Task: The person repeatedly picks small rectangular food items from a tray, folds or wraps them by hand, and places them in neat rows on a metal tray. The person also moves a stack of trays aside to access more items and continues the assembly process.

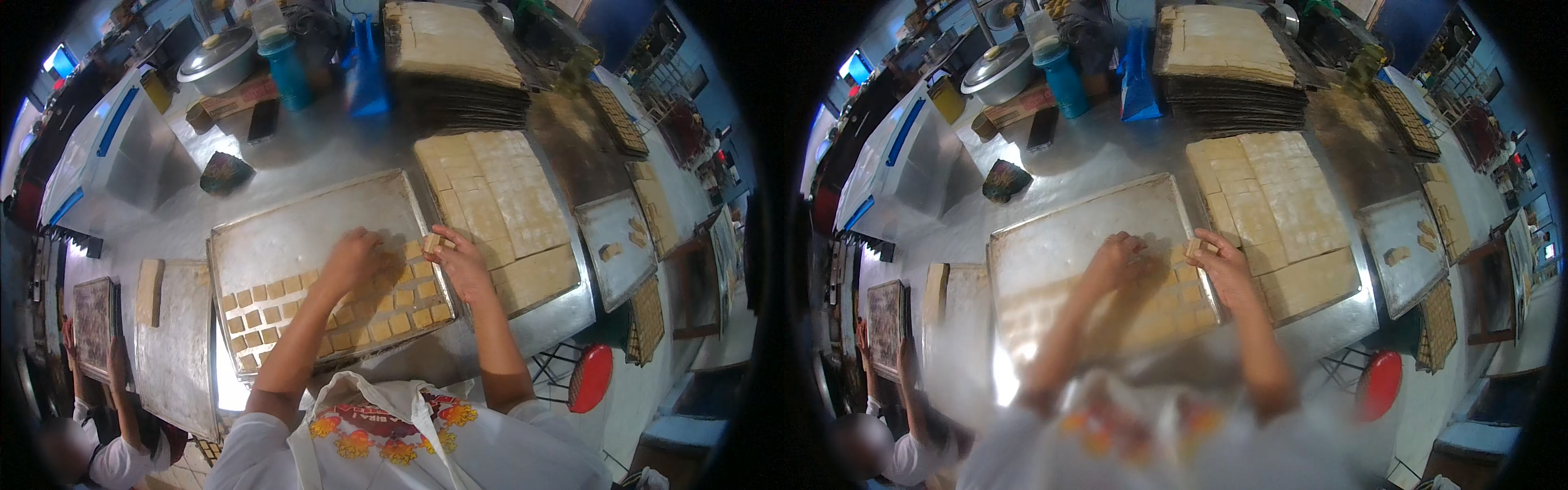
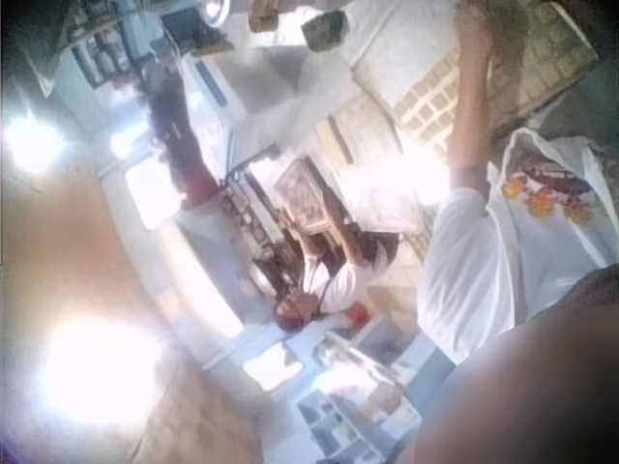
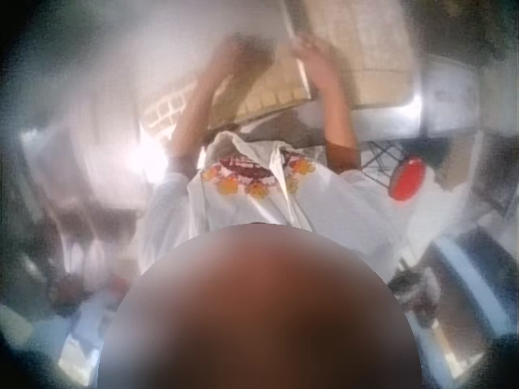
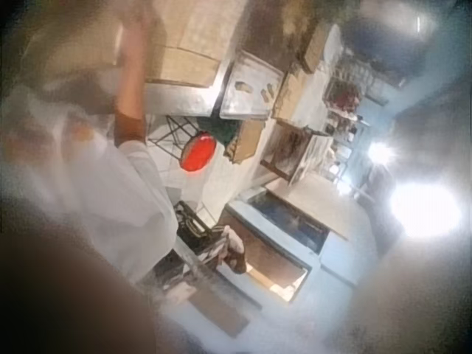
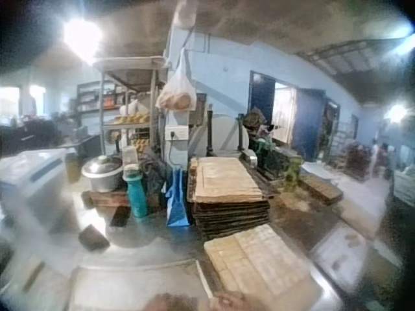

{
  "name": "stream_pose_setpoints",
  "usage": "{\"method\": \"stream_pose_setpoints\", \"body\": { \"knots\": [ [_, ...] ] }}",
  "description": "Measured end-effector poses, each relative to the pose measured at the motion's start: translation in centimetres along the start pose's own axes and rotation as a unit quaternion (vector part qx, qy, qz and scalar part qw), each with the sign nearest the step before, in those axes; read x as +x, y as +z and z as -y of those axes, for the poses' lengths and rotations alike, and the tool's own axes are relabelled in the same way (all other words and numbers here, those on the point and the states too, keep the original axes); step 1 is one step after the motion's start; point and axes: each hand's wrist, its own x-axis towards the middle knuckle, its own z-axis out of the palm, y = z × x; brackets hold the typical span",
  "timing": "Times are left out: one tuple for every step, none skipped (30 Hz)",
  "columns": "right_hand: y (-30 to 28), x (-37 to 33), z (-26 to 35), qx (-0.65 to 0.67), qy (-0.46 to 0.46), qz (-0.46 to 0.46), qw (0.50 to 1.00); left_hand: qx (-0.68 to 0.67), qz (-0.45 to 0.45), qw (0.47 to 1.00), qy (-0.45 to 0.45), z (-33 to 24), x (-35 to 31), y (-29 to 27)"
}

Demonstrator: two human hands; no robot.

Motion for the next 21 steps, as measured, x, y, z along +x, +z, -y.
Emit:
{"method": "stream_pose_setpoints", "body": {
  "knots": [
    [0.4, 0.1, 0.2, -0.018, 0.000, -0.010, 1.000, -0.087, 0.013, 0.996, -0.032, -0.6, 0.8, 0.0],
    [0.7, 0.2, 0.3, -0.064, 0.004, -0.020, 0.998, -0.174, 0.019, 0.983, -0.062, -1.3, 1.6, 0.2],
    [1.0, 0.2, 0.5, -0.097, 0.012, -0.025, 0.995, -0.259, 0.026, 0.961, -0.091, -2.0, 2.4, 0.4],
    [1.1, 0.4, 0.6, -0.110, 0.000, -0.009, 0.994, -0.278, 0.027, 0.956, -0.091, -2.5, 3.1, 0.6],
    [1.3, 0.6, 0.5, -0.133, -0.002, -0.022, 0.991, -0.298, 0.028, 0.950, -0.091, -2.9, 3.7, 0.8],
    [1.4, 0.9, 0.4, -0.136, -0.024, -0.013, 0.990, -0.317, 0.027, 0.944, -0.087, -3.2, 4.1, 1.0],
    [1.4, 1.3, 0.3, -0.132, -0.041, -0.001, 0.990, -0.346, 0.035, 0.933, -0.096, -3.3, 4.6, 1.0],
    [1.3, 1.6, 0.2, -0.136, -0.044, -0.006, 0.990, -0.374, 0.043, 0.921, -0.103, -3.4, 4.9, 1.1],
    [1.2, 2.0, 0.2, -0.132, -0.041, -0.008, 0.990, -0.399, 0.052, 0.909, -0.112, -3.4, 5.3, 1.1],
    [1.0, 2.2, 0.2, -0.124, -0.021, -0.026, 0.992, -0.418, 0.065, 0.898, -0.120, -3.4, 5.5, 1.1],
    [0.7, 2.4, 0.2, -0.106, -0.027, -0.007, 0.994, -0.435, 0.079, 0.887, -0.132, -3.3, 5.8, 1.0],
    [0.5, 2.5, 0.3, -0.084, -0.016, -0.003, 0.996, -0.454, 0.094, 0.874, -0.145, -3.3, 6.0, 1.0],
    [0.4, 2.5, 0.4, -0.062, 0.007, -0.013, 0.998, -0.462, 0.097, 0.869, -0.145, -3.2, 6.1, 1.0],
    [0.3, 2.5, 0.5, -0.059, -0.002, 0.001, 0.998, -0.474, 0.100, 0.863, -0.145, -3.2, 6.2, 1.1],
    [0.2, 2.5, 0.6, -0.055, 0.001, 0.000, 0.998, -0.484, 0.105, 0.856, -0.149, -3.2, 6.4, 1.2],
    [0.2, 2.5, 0.7, -0.038, -0.002, 0.012, 0.999, -0.490, 0.104, 0.853, -0.143, -3.1, 6.5, 1.3],
    [0.1, 2.5, 0.7, -0.054, 0.003, 0.002, 0.999, -0.496, 0.104, 0.851, -0.141, -3.0, 6.6, 1.5],
    [0.1, 2.5, 0.8, -0.057, 0.003, 0.005, 0.998, -0.498, 0.106, 0.848, -0.144, -2.9, 6.7, 1.7],
    [0.1, 2.6, 0.8, -0.048, 0.001, 0.018, 0.999, -0.511, 0.104, 0.842, -0.139, -2.7, 6.7, 1.9],
    [0.0, 2.7, 0.8, -0.040, 0.005, 0.008, 0.999, -0.521, 0.102, 0.836, -0.140, -2.5, 6.8, 2.2],
    [-0.1, 2.8, 0.8, -0.021, 0.006, 0.007, 1.000, -0.539, 0.101, 0.827, -0.127, -2.2, 6.8, 2.5]
  ]
}}
